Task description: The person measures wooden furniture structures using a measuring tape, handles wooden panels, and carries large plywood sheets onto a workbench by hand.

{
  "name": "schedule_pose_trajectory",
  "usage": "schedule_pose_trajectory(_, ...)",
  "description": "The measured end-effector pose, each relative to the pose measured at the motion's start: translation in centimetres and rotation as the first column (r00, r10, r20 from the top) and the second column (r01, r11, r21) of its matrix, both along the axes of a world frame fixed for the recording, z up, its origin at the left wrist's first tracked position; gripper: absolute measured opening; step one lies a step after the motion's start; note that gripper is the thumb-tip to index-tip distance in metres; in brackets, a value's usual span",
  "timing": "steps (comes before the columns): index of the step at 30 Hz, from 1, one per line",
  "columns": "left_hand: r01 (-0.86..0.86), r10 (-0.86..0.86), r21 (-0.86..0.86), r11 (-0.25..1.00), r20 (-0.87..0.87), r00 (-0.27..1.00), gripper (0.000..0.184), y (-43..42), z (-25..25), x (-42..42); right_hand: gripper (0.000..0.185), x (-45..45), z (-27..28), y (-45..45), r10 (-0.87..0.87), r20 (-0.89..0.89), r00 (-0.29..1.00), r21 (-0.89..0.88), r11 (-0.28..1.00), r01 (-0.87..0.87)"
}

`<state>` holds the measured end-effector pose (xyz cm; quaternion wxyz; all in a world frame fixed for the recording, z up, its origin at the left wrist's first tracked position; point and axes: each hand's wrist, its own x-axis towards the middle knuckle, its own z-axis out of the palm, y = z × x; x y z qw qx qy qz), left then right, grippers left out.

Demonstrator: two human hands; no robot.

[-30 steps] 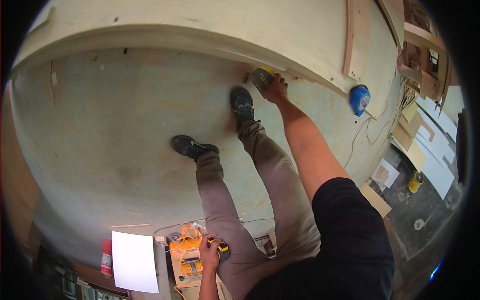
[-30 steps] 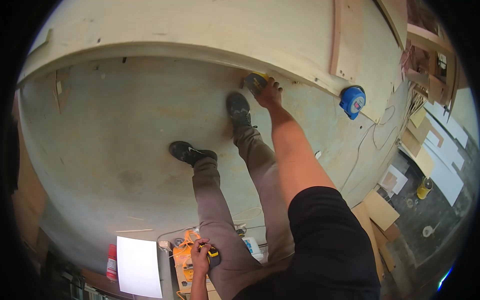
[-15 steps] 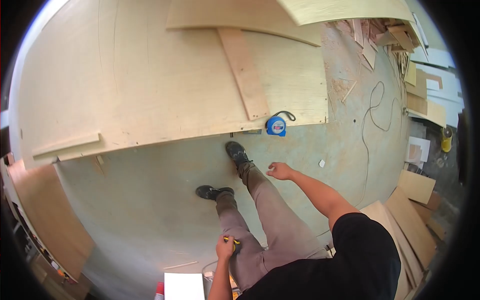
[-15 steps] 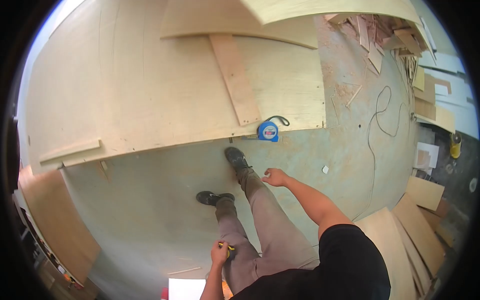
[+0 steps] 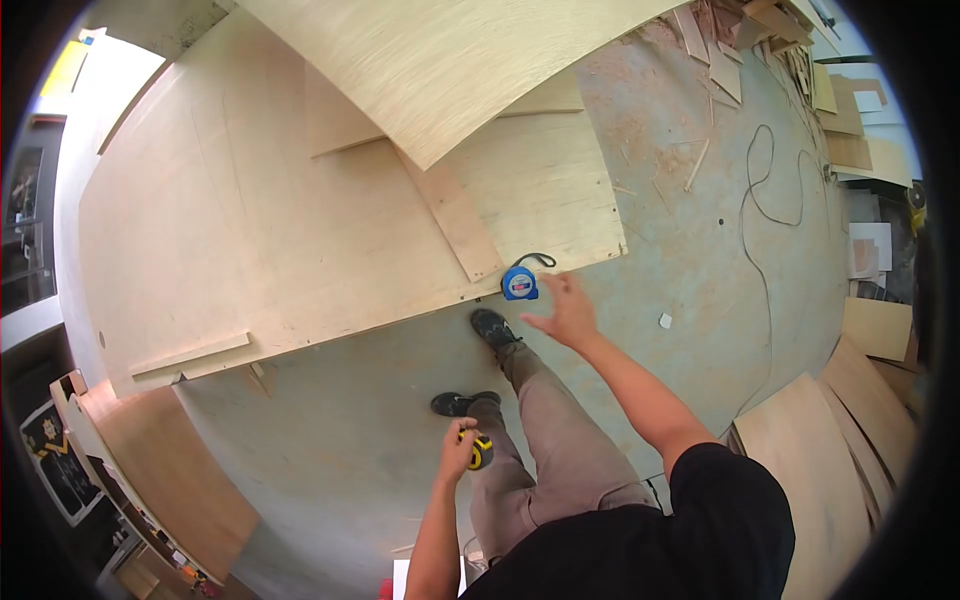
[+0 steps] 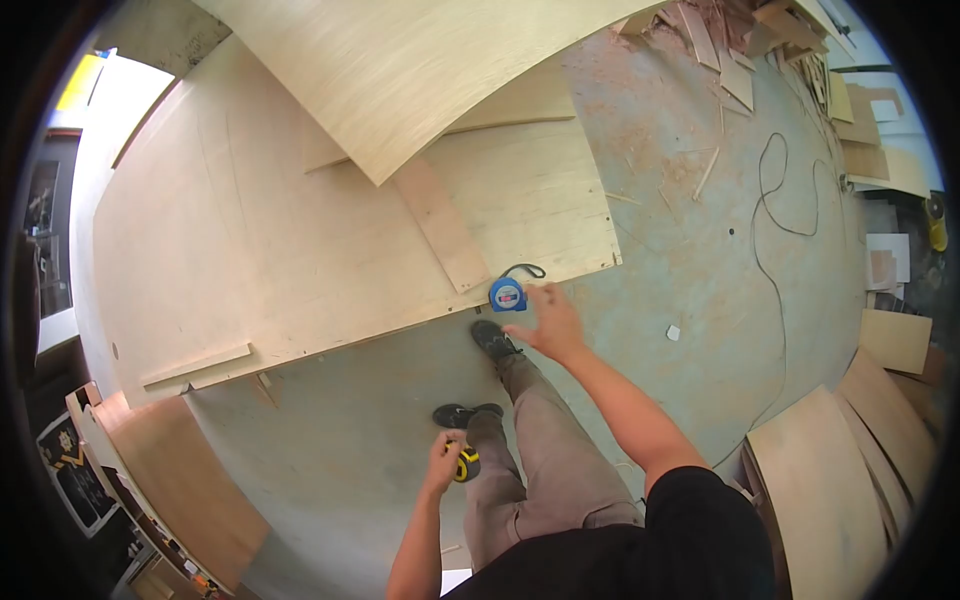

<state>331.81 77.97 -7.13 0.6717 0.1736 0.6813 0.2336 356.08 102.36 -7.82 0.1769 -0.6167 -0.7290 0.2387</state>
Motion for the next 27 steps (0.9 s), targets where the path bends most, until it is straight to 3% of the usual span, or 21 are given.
schedule_pose_trajectory(3, -0.011, 0.008, 0.072, 0.997, 0.033, 0.999, 0.014, 4.1, -1.7, 0.3, 0.049, -2.4, -2.5, 1.8, 0.219, 0.201, 0.955, -0.030, 0.976, -0.218)
schedule_pose_trajectory(6, -0.011, 0.009, 0.075, 0.997, 0.027, 1.000, 0.012, 7.6, -0.4, 1.5, 0.053, -2.3, -5.5, 0.6, 0.095, -0.002, 0.996, -0.426, 0.901, -0.086)
schedule_pose_trajectory(9, -0.152, 0.153, -0.016, 0.988, 0.078, 0.985, 0.012, 7.9, -1.0, 3.5, 0.055, -2.1, -7.9, -3.8, 0.271, 0.176, 0.946, -0.193, 0.952, -0.237)
schedule_pose_trajectory(10, -0.176, 0.184, -0.078, 0.981, 0.114, 0.976, 0.012, 7.8, -1.2, 4.2, 0.041, -2.5, -9.2, -4.0, 0.099, 0.151, 0.984, -0.217, 0.974, -0.064)
schedule_pose_trajectory(11, -0.198, 0.211, -0.102, 0.975, 0.133, 0.968, 0.012, 7.0, -2.4, 4.7, 0.040, -3.2, -12.6, -4.1, -0.116, 0.109, 0.987, -0.357, 0.922, 0.147)
schedule_pose_trajectory(13, -0.254, 0.280, -0.165, 0.953, 0.164, 0.946, 0.013, 4.6, -4.8, 5.8, 0.040, -4.9, -21.2, -6.5, -0.510, 0.142, 0.849, -0.623, 0.620, 0.477)
schedule_pose_trajectory(16, -0.278, 0.310, -0.206, 0.938, 0.141, 0.940, 0.015, -0.3, -7.2, 5.3, 0.046, -7.2, -24.5, -9.8, -0.184, 0.172, 0.968, -0.745, 0.618, 0.250)
schedule_pose_trajectory(18, -0.328, 0.358, -0.227, 0.917, 0.101, 0.928, 0.016, -4.0, -8.7, 4.4, 0.036, -8.3, -26.0, -11.5, -0.056, 0.171, 0.984, -0.740, 0.651, 0.166)
schedule_pose_trajectory(22, -0.394, 0.398, -0.212, 0.894, -0.027, 0.917, 0.017, -12.6, -12.1, 1.7, 0.035, -7.7, -35.0, -14.5, 0.233, 0.138, 0.963, -0.572, 0.812, -0.114)
schedule_pose_trajectory(24, -0.431, 0.429, -0.269, 0.861, -0.072, 0.901, 0.019, -16.1, -13.2, 0.3, 0.034, -7.8, -37.9, -13.2, 0.351, 0.237, 0.906, -0.630, 0.765, -0.132)
schedule_pose_trajectory(25, -0.455, 0.449, -0.303, 0.837, -0.095, 0.889, 0.020, -17.5, -13.7, 0.4, 0.034, -7.8, -38.8, -12.5, 0.311, 0.192, 0.931, -0.605, 0.784, -0.137)
schedule_pose_trajectory(27, -0.501, 0.471, -0.227, 0.835, -0.177, 0.864, 0.022, -18.0, -14.5, 0.5, 0.032, -7.3, -43.8, -11.1, 0.438, 0.207, 0.875, -0.519, 0.807, -0.281)
